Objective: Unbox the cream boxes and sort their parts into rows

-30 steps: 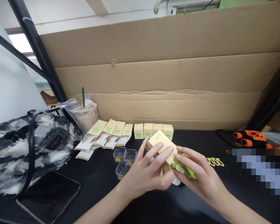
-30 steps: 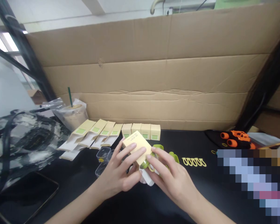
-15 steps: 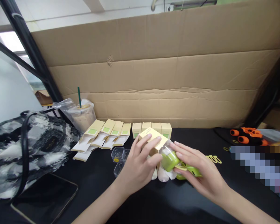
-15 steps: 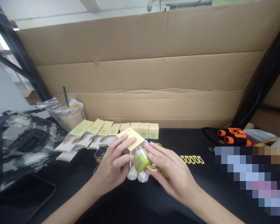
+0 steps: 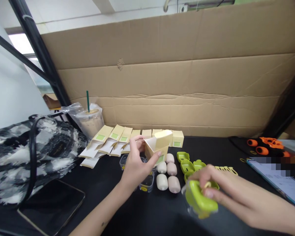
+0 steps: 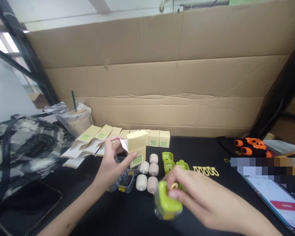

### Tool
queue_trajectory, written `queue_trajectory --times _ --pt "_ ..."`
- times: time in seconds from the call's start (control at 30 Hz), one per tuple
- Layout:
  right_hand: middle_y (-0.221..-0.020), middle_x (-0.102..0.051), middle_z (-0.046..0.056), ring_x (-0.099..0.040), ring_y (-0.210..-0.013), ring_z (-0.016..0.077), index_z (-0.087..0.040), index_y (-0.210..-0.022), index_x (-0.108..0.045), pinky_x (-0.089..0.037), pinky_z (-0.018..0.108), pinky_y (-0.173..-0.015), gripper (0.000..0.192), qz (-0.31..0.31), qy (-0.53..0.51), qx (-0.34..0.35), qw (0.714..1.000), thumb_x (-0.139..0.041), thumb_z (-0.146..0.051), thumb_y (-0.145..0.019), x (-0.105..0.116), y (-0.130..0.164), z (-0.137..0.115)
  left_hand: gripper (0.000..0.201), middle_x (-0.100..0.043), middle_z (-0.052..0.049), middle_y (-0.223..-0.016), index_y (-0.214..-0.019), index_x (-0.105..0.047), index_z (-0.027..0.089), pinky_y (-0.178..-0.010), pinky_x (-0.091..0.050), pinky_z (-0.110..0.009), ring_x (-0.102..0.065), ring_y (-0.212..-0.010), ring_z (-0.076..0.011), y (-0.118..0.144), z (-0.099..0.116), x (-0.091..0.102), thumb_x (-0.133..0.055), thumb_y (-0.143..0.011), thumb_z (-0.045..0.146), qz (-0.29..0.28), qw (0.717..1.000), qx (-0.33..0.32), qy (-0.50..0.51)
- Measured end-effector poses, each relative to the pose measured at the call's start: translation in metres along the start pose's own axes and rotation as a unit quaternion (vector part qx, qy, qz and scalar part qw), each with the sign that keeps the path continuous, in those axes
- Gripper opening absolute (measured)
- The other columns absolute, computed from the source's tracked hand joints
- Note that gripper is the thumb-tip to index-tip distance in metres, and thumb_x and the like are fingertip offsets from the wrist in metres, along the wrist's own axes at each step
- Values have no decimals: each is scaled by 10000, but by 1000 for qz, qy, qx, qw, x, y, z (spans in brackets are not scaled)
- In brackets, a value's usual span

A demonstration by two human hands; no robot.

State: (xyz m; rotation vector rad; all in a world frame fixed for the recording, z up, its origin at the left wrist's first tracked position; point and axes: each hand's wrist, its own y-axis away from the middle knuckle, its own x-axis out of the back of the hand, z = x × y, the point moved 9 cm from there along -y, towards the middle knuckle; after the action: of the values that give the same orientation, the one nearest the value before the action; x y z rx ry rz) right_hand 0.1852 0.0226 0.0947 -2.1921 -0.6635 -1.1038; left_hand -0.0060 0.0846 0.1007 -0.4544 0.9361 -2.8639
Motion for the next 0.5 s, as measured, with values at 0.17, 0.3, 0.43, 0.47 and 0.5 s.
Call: queue_trajectory --times 0.17,0.3,0.43,0.47,0.5 --pt "-784 -615 6 -595 -694 168 -233 -799 -486 -494 291 -625 189 -127 97 -22 987 -366 -230 -945 -38 0 -9 515 -662 -22 -913 -1167 -344 244 -778 -498 -303 -645 -895 -193 10 -18 -23 -663 -775 341 -27 952 174 249" --pt "-766 -616 3 -601 -674 170 -230 -796 -488 -479 284 -606 189 -116 130 -31 984 -370 -206 -941 -46 1 1 466 -670 -57 -921 -1166 -396 214 -695 -495 -286 -647 -880 -217 18 -26 -35 -632 -803 385 -58 925 257 272" --pt "-829 -627 -8 -622 -705 150 -242 -851 -522 -495 246 -619 60 -76 91 -41 992 -511 -267 -904 -35 3 7 474 -653 -81 -948 -1212 -377 199 -729 -496 -315 -641 -903 -232 23 -23 -39 -595 -831 379 -82 905 289 302" --pt "-833 -624 -15 -624 -709 142 -245 -848 -525 -498 236 -621 57 -63 82 -44 994 -532 -274 -897 -30 3 7 481 -648 -82 -956 -1224 -370 198 -743 -492 -316 -638 -914 -232 24 -21 -39 -596 -832 359 -85 901 292 309" --pt "-824 -620 -21 -622 -708 133 -247 -842 -525 -498 226 -619 66 -48 77 -42 995 -530 -273 -902 -26 2 6 488 -644 -84 -970 -1238 -362 200 -756 -486 -317 -633 -929 -231 25 -20 -40 -598 -831 334 -90 898 294 314"
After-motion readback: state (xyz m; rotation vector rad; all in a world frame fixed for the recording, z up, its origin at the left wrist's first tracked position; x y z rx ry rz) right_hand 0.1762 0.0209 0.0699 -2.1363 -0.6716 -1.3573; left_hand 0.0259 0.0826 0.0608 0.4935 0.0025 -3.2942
